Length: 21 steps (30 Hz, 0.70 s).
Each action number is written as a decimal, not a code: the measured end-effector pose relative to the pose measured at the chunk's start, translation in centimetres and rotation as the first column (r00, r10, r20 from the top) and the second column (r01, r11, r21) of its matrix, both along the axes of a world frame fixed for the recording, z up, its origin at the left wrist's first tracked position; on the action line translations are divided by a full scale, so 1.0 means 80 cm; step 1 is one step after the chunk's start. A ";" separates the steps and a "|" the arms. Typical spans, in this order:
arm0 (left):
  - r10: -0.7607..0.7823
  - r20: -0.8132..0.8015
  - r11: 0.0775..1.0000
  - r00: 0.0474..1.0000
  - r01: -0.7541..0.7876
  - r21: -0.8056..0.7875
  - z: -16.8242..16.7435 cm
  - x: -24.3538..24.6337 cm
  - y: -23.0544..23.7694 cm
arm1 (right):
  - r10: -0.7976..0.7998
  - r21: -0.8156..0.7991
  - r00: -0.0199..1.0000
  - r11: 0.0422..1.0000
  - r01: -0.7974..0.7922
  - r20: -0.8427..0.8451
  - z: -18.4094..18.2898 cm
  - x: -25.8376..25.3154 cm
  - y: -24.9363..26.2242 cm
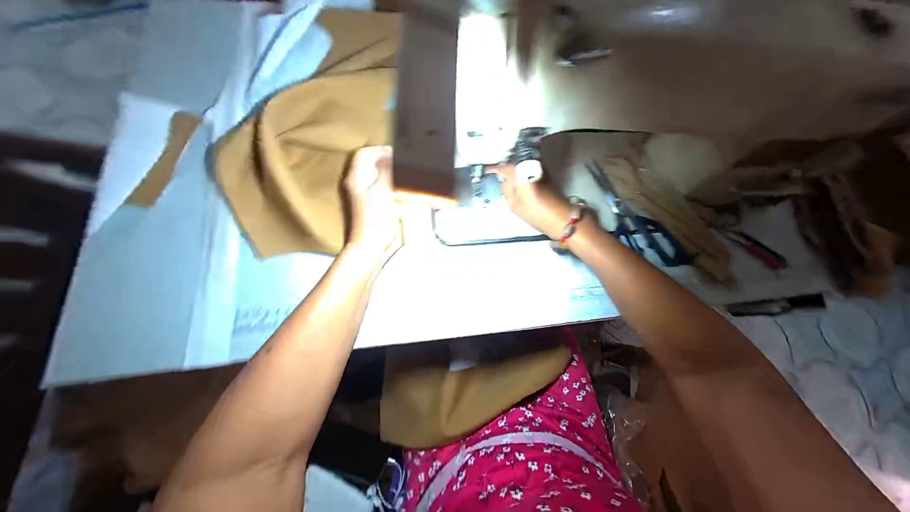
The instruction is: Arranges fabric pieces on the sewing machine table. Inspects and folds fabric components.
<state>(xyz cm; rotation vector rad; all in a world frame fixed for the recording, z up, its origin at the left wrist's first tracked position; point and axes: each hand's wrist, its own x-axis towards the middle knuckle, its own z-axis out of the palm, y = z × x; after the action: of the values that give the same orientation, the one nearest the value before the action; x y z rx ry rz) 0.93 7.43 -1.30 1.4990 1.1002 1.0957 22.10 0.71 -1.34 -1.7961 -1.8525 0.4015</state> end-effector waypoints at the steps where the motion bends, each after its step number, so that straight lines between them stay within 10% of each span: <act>1: 0.004 0.039 0.998 0.999 -0.001 -0.071 0.008 -0.004 -0.008 | 0.053 0.074 0.998 0.996 -0.054 0.015 -0.005 0.001 -0.006; 6: -0.231 0.272 0.752 0.934 0.349 -0.559 0.040 -0.067 -0.129 | 0.291 0.209 0.957 0.936 -0.283 -0.009 0.003 -0.006 -0.102; 10: -0.415 0.524 0.478 0.744 0.668 -0.570 0.060 -0.102 -0.162 | 0.304 0.238 0.887 0.944 -0.231 -0.347 0.004 -0.006 -0.146; 16: -0.179 -0.082 0.977 0.981 0.167 -0.132 0.089 -0.103 -0.045 | 0.032 0.627 0.992 0.777 0.054 -0.125 0.018 -0.061 -0.159; 18: -0.004 -0.485 0.983 0.874 0.092 0.157 0.074 -0.134 -0.004 | 0.094 0.591 0.996 0.804 -0.068 -0.012 0.006 -0.079 -0.167; 21: 0.095 -0.849 0.988 0.520 0.058 0.146 0.070 -0.188 0.001 | 0.263 0.429 0.952 0.849 -0.307 0.159 -0.016 -0.102 -0.160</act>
<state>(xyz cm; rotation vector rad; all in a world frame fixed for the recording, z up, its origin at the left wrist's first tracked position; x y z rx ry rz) -14.15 7.47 4.31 2.2656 1.7160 0.3726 13.93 -12.08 -2.62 -1.2493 -2.0780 -0.0201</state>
